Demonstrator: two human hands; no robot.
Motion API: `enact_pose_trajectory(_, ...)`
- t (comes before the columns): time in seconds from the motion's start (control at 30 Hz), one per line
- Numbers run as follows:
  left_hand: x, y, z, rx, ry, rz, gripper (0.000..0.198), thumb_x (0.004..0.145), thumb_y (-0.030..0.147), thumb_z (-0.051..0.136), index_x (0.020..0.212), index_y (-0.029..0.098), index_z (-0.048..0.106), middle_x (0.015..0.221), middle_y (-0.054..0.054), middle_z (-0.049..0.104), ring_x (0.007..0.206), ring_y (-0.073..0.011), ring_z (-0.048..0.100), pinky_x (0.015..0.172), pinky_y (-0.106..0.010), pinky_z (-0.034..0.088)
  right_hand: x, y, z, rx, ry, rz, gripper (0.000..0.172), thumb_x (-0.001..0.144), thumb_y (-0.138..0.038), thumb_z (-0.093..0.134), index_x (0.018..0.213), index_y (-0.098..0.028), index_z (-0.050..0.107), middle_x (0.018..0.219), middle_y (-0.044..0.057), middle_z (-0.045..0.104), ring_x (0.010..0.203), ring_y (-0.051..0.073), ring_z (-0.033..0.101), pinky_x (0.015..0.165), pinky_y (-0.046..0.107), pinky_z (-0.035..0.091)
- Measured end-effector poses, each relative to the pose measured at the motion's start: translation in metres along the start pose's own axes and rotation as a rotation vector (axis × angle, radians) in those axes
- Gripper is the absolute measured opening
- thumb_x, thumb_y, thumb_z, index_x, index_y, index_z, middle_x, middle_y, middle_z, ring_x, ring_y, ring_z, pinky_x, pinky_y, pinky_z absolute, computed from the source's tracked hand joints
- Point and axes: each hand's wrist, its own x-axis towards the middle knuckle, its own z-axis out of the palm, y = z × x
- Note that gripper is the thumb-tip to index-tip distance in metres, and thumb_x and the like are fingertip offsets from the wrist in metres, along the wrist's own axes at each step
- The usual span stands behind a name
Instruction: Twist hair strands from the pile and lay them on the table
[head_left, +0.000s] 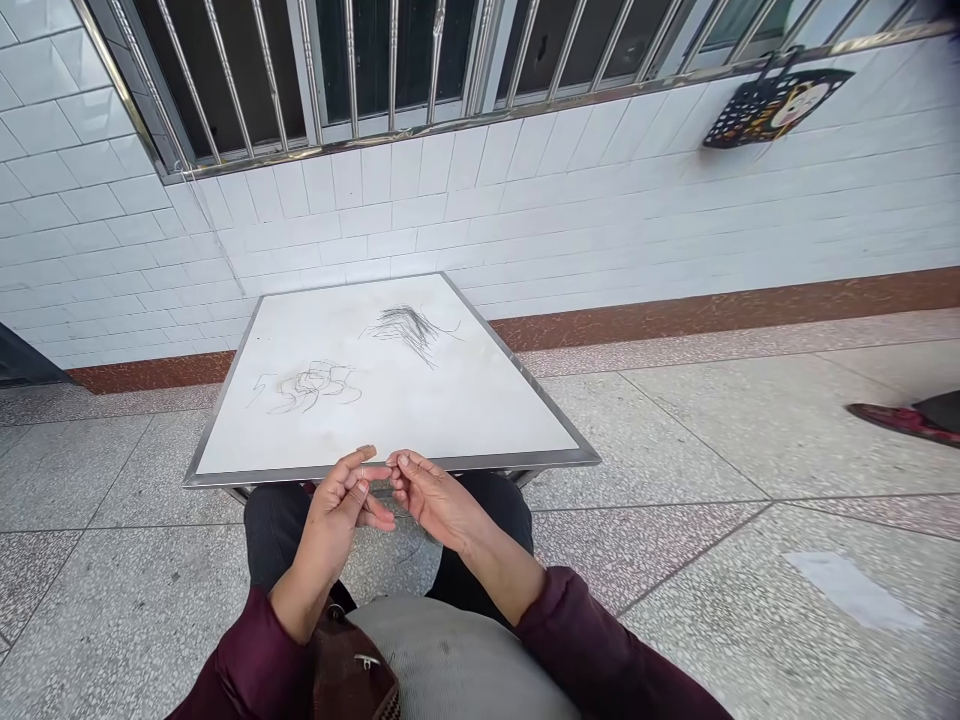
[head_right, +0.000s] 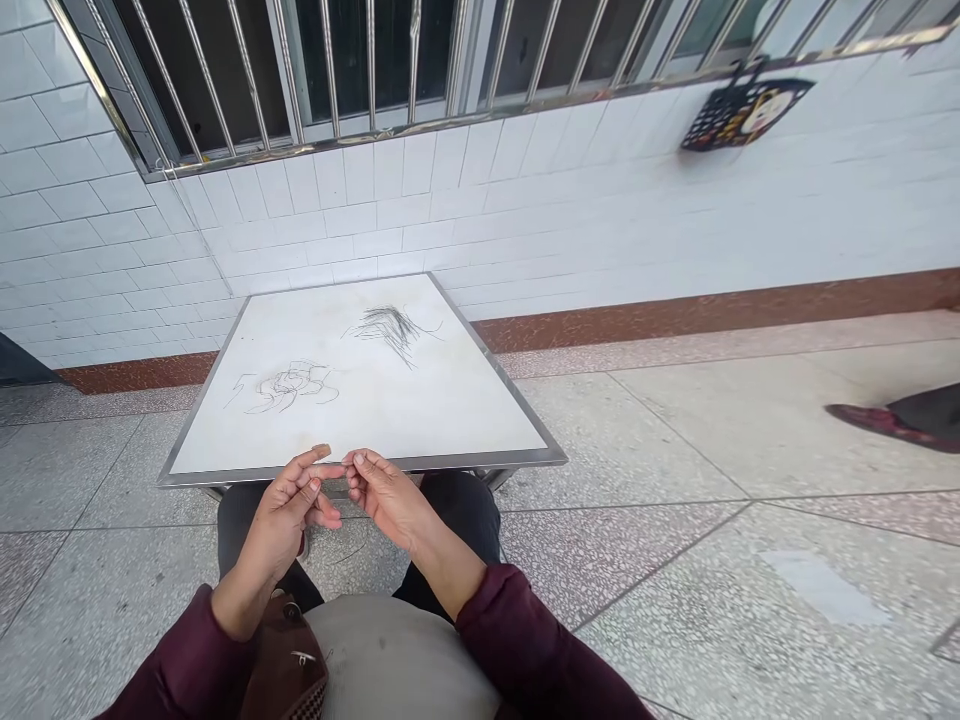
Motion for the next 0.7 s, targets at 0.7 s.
enact_pose_trajectory(0.7, 0.0, 0.014, -0.011, 0.002, 0.126, 0.069, 0.066, 0.082, 0.04, 0.071, 0.138, 0.019, 0.043, 0.077, 0.001, 0.069, 0.064, -0.0145, 0.069, 0.062, -0.028, 0.057, 0.014, -0.042, 0.056, -0.93, -0.178, -0.422, 0.013, 0.084, -0.035, 0.065, 0.082, -0.026, 0.074, 0.086, 0.001, 0.064, 0.067, 0.014, 0.062, 0.067, 0.03, 0.047)
